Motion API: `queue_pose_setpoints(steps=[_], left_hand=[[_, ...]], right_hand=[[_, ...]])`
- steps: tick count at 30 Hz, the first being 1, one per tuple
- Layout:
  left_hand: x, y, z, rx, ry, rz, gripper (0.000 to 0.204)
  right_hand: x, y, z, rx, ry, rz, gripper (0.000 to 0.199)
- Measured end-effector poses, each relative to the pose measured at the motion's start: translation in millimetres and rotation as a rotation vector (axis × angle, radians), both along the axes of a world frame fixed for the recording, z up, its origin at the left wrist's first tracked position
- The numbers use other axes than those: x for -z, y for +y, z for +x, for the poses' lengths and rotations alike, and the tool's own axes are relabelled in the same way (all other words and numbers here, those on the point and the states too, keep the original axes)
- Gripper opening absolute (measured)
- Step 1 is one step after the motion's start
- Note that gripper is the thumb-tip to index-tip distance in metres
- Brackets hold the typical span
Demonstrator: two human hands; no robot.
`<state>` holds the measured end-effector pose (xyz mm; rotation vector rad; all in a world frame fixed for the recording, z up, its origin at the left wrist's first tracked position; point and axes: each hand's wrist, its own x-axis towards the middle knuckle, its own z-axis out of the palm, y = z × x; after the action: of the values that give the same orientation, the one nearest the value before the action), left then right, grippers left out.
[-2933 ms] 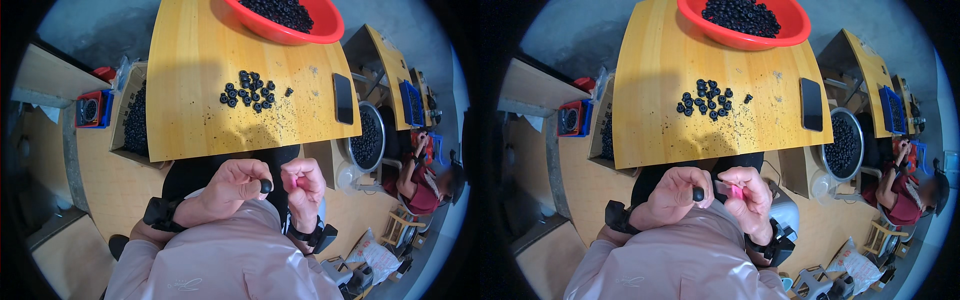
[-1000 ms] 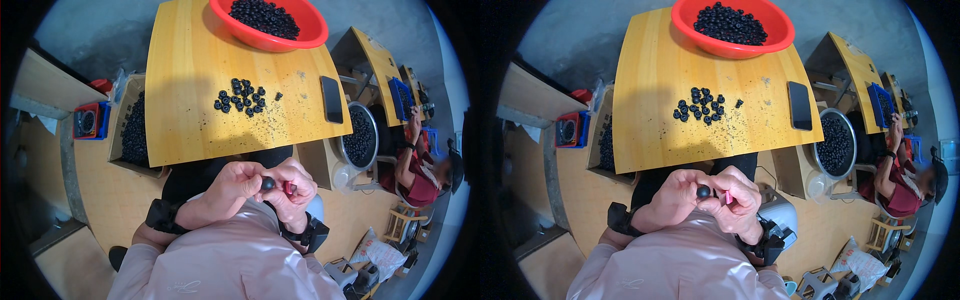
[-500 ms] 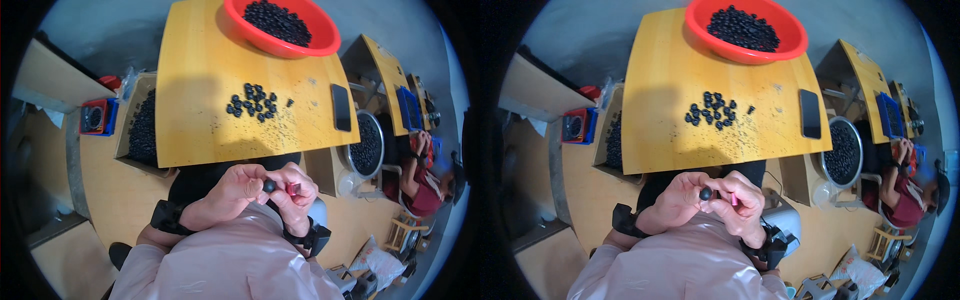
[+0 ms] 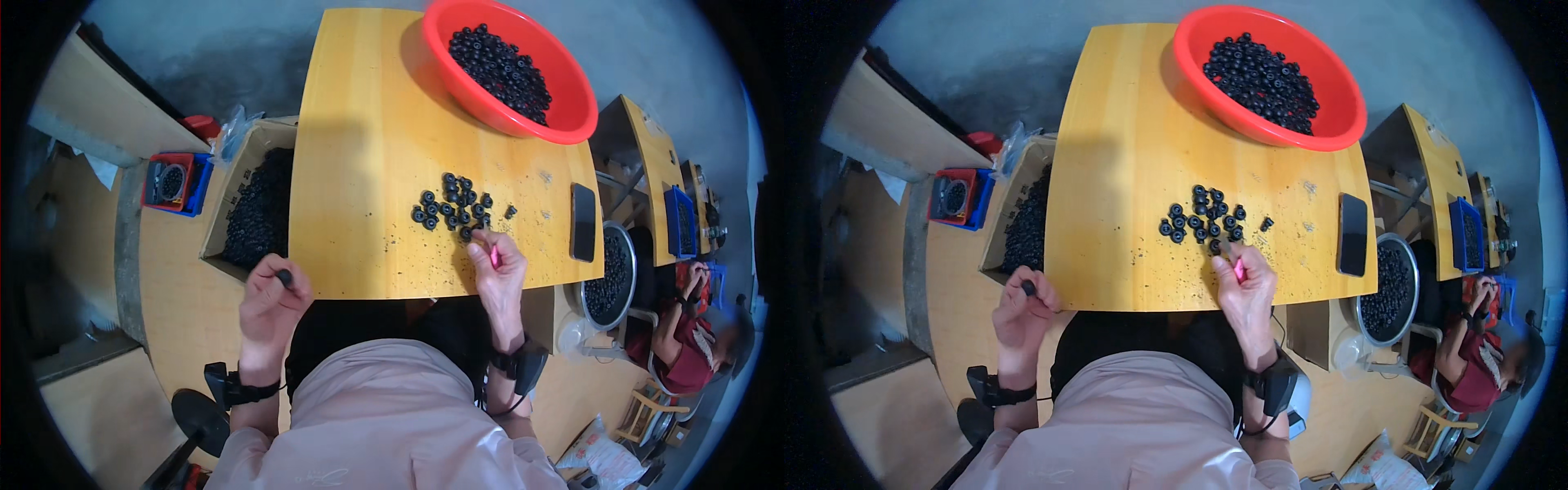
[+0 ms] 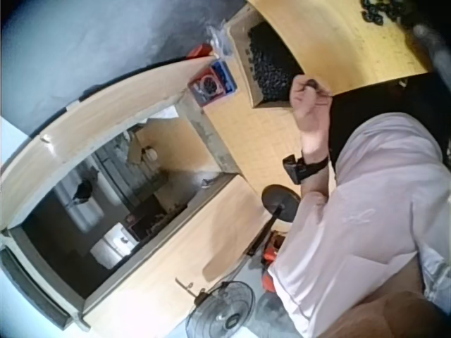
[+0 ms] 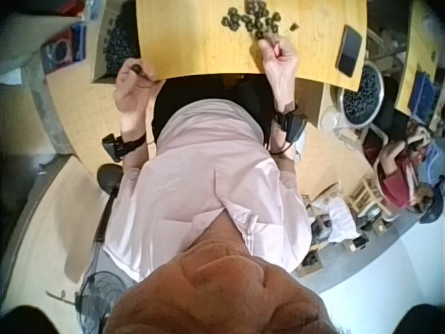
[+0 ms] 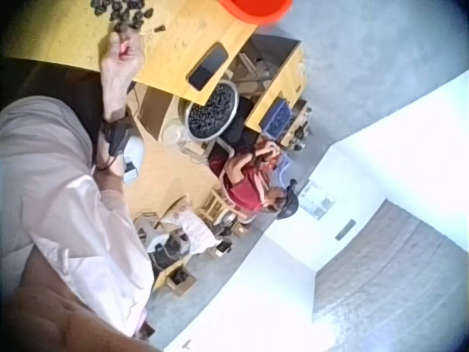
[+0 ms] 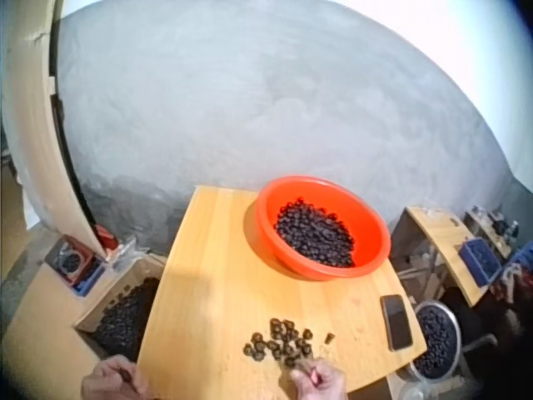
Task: Trimming excess material from black rubber parts using a small knife.
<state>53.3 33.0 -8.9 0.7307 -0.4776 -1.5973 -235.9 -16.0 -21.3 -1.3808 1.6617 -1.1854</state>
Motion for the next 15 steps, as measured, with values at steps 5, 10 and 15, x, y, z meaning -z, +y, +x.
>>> queue_pose_setpoints(steps=[5, 10, 15], left_hand=[[47, -4, 51, -0.300, -0.213, 0.110, 0.015], [88, -23, 67, -0.359, -0.428, 0.249, 0.023], [44, -24, 37, -0.519, -0.629, -0.021, 0.034]], right_hand=[[11, -17, -1, -0.043, 0.465, -0.067, 0.015], [-2, -11, 1, -0.028, 0.648, -0.097, 0.015], [0, -10, 8, -0.095, 0.711, -0.138, 0.023]])
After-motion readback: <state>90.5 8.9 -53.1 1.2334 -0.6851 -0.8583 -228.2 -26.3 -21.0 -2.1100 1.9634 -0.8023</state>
